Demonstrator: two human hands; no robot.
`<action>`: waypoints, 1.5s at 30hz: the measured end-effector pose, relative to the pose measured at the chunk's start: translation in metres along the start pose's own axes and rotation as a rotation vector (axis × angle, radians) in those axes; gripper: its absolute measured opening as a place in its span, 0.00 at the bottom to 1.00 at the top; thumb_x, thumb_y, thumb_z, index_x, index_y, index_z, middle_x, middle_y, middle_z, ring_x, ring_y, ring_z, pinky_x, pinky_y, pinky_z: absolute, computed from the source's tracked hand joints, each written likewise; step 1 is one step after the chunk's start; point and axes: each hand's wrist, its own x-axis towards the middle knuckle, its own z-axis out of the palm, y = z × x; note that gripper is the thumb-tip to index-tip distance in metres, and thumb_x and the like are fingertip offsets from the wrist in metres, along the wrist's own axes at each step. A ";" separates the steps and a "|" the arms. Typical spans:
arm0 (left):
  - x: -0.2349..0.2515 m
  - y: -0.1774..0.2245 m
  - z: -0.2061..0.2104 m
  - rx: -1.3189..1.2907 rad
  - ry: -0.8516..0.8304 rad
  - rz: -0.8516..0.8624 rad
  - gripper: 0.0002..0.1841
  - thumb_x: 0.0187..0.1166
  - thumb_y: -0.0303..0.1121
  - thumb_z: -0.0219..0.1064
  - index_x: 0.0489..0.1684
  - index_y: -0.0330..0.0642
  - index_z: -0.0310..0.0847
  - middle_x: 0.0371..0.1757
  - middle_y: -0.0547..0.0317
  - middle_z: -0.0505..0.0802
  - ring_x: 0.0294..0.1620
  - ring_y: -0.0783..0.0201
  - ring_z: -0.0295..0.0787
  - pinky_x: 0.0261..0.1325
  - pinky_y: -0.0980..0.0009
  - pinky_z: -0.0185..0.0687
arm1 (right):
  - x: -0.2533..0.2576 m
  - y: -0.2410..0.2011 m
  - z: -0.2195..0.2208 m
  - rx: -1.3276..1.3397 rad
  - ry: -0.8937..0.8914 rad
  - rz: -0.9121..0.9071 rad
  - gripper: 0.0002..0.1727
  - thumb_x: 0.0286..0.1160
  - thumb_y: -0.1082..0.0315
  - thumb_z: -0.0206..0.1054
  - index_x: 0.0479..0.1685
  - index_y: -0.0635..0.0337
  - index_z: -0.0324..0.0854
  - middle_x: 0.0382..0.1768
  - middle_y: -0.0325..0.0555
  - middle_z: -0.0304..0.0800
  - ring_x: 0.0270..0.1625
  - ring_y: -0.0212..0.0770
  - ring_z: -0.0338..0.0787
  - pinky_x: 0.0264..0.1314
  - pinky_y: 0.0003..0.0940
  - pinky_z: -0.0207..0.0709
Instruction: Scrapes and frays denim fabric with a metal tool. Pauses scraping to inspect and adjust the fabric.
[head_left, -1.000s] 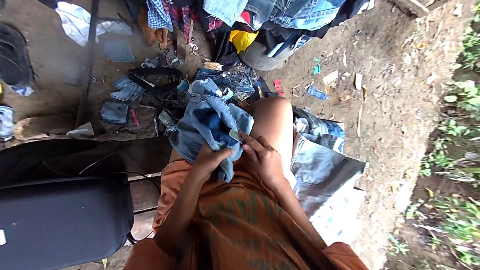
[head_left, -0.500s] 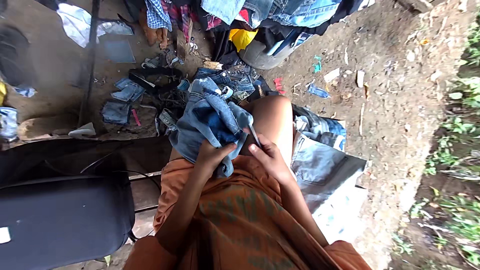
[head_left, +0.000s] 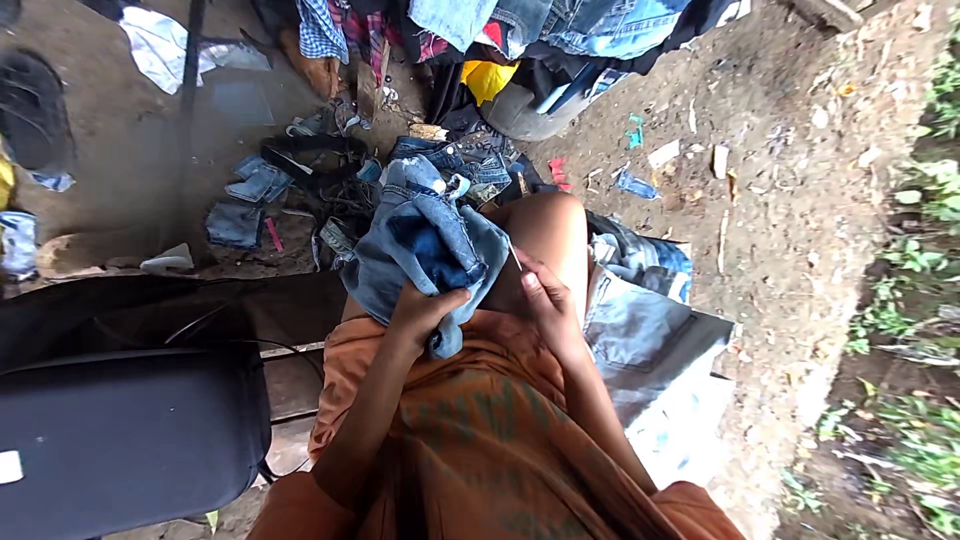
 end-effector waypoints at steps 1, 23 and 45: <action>0.000 0.001 0.001 -0.005 0.007 0.014 0.24 0.60 0.15 0.79 0.58 0.33 0.79 0.41 0.58 0.94 0.43 0.72 0.92 0.52 0.73 0.90 | -0.002 -0.004 -0.002 0.031 -0.048 0.030 0.22 0.90 0.65 0.52 0.75 0.63 0.78 0.45 0.34 0.88 0.36 0.16 0.78 0.43 0.14 0.74; -0.002 -0.001 -0.012 -0.114 -0.164 -0.057 0.14 0.69 0.16 0.71 0.51 0.36 0.81 0.39 0.60 0.94 0.41 0.71 0.92 0.52 0.72 0.89 | -0.013 0.009 0.043 -0.309 0.049 -0.237 0.24 0.87 0.56 0.59 0.68 0.64 0.85 0.45 0.51 0.93 0.41 0.36 0.92 0.45 0.33 0.86; -0.002 -0.006 -0.007 -0.193 -0.116 0.082 0.19 0.63 0.12 0.71 0.51 0.41 0.81 0.37 0.65 0.95 0.41 0.74 0.92 0.50 0.74 0.90 | -0.027 0.003 0.016 -0.397 -0.114 -0.139 0.31 0.87 0.50 0.59 0.78 0.65 0.74 0.43 0.54 0.92 0.35 0.40 0.89 0.40 0.40 0.85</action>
